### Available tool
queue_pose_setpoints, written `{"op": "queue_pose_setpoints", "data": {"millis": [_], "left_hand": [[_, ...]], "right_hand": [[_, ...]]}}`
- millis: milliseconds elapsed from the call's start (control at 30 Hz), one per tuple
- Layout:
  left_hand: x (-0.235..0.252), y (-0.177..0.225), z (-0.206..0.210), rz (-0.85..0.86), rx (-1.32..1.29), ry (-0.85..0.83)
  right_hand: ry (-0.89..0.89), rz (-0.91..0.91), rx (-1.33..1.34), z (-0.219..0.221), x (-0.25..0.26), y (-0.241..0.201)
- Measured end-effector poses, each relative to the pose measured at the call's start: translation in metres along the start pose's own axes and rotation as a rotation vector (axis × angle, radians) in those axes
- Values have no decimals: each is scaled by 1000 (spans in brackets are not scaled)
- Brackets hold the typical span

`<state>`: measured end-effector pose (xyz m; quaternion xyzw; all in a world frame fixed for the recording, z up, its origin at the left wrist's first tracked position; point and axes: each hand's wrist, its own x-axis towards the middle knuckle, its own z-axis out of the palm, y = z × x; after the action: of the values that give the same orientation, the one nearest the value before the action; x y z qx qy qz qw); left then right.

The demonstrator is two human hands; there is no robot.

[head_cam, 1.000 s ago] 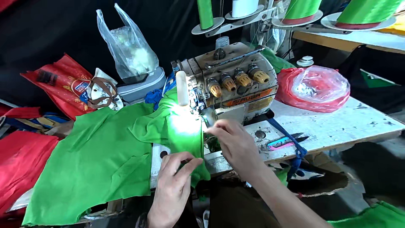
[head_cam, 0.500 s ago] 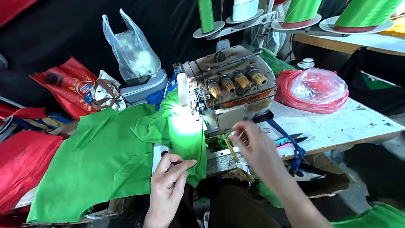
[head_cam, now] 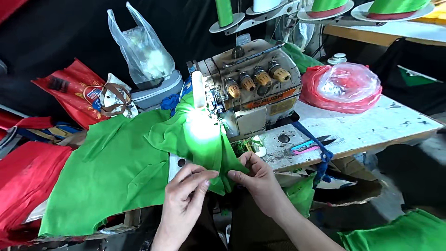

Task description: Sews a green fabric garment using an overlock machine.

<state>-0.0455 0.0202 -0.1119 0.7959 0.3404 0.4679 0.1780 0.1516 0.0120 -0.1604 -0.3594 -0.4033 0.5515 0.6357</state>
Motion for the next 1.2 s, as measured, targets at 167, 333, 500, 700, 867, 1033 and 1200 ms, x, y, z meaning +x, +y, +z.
{"op": "queue_pose_setpoints", "data": {"millis": [167, 333, 500, 700, 867, 1033, 1200], "left_hand": [[2, -4, 1, -88, -131, 93], [3, -7, -23, -136, -150, 215], [7, -6, -38, -23, 66, 227], [6, 18, 6, 272, 190, -52], [3, 13, 33, 133, 127, 67], [-2, -6, 38, -21, 65, 88], [1, -7, 26, -193, -231, 185]], "right_hand": [[-82, -214, -297, 4, -3, 8], [-102, -162, -339, 5, -2, 14], [-107, -251, -396, 6, -4, 12], [-201, -215, -172, 11, -6, 5], [-174, -140, -97, 11, -5, 7], [-185, -214, -227, 9, -3, 6], [-130, -225, -213, 12, -3, -1]]}}
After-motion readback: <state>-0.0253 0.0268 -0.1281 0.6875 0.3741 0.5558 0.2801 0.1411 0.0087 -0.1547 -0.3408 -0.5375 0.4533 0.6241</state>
